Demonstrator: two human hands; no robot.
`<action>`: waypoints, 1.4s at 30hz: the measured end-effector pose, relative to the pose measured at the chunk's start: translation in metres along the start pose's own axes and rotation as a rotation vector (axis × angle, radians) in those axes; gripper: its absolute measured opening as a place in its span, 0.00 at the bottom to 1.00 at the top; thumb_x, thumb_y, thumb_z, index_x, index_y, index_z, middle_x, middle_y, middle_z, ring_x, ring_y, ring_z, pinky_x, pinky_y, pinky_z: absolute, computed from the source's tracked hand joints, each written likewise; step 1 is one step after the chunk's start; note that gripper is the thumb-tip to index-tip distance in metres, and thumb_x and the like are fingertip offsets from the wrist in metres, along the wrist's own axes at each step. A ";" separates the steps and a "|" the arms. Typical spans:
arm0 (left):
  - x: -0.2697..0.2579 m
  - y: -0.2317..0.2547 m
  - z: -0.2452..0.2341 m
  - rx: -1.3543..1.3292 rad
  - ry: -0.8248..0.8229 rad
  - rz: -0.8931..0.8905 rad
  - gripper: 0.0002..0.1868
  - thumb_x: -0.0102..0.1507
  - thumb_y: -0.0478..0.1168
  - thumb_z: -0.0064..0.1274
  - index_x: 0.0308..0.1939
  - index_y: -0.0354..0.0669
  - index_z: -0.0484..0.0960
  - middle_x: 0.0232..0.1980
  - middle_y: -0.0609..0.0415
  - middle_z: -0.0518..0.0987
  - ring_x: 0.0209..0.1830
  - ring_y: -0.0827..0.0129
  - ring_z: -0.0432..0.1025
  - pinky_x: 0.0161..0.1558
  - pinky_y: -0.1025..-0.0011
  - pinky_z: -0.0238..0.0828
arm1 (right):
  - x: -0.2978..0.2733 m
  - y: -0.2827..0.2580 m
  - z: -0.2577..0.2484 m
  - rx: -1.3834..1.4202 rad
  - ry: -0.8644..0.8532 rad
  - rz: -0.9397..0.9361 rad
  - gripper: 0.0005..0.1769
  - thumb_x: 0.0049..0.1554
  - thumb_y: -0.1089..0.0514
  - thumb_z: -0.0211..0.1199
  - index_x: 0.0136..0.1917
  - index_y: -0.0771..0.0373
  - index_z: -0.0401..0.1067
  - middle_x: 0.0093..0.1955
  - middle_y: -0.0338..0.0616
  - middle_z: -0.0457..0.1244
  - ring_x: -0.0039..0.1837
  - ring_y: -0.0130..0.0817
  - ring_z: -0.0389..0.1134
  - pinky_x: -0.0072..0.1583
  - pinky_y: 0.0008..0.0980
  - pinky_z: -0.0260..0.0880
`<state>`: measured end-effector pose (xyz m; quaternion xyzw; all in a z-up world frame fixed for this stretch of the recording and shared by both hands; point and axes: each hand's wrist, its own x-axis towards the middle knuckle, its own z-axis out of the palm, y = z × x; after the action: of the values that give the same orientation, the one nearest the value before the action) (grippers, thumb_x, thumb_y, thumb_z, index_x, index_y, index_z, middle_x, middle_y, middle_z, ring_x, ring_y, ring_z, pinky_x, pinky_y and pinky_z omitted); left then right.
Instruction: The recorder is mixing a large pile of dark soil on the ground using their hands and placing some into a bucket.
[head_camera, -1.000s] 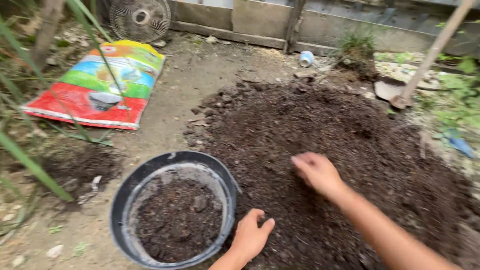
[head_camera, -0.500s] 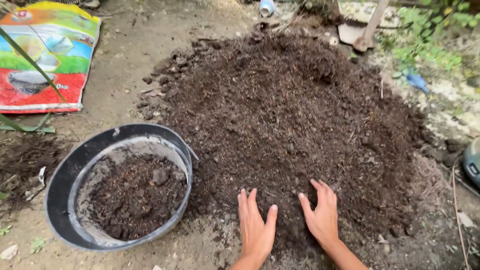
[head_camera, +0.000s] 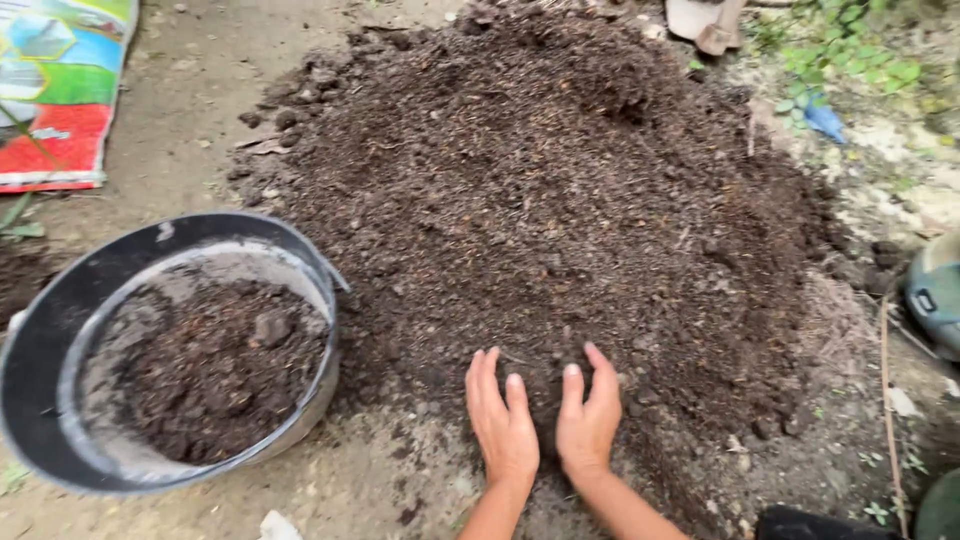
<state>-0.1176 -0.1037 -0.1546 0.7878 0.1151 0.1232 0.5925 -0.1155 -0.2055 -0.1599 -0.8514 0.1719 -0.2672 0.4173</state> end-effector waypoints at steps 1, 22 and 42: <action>0.001 0.001 0.004 -0.005 -0.003 0.002 0.28 0.69 0.49 0.41 0.71 0.41 0.68 0.78 0.41 0.61 0.78 0.46 0.53 0.75 0.54 0.46 | 0.000 -0.004 0.004 -0.003 0.005 -0.002 0.25 0.62 0.52 0.56 0.69 0.65 0.67 0.69 0.55 0.63 0.70 0.50 0.63 0.71 0.43 0.59; 0.088 0.097 -0.031 -0.595 0.269 -0.510 0.18 0.63 0.44 0.49 0.54 0.42 0.83 0.49 0.52 0.85 0.47 0.66 0.77 0.53 0.68 0.71 | 0.059 -0.137 0.041 1.252 -0.381 1.036 0.23 0.60 0.41 0.53 0.55 0.58 0.75 0.54 0.44 0.71 0.54 0.42 0.72 0.61 0.44 0.70; 0.203 0.142 -0.305 -0.390 0.386 -0.457 0.19 0.65 0.47 0.47 0.51 0.35 0.81 0.48 0.45 0.83 0.47 0.57 0.74 0.52 0.57 0.69 | 0.008 -0.389 0.146 1.103 -0.743 0.925 0.16 0.58 0.49 0.58 0.51 0.63 0.75 0.48 0.43 0.71 0.49 0.40 0.72 0.55 0.43 0.72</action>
<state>-0.0216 0.2003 0.0756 0.5758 0.3725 0.1536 0.7114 0.0053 0.1113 0.0804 -0.3990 0.2003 0.1863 0.8752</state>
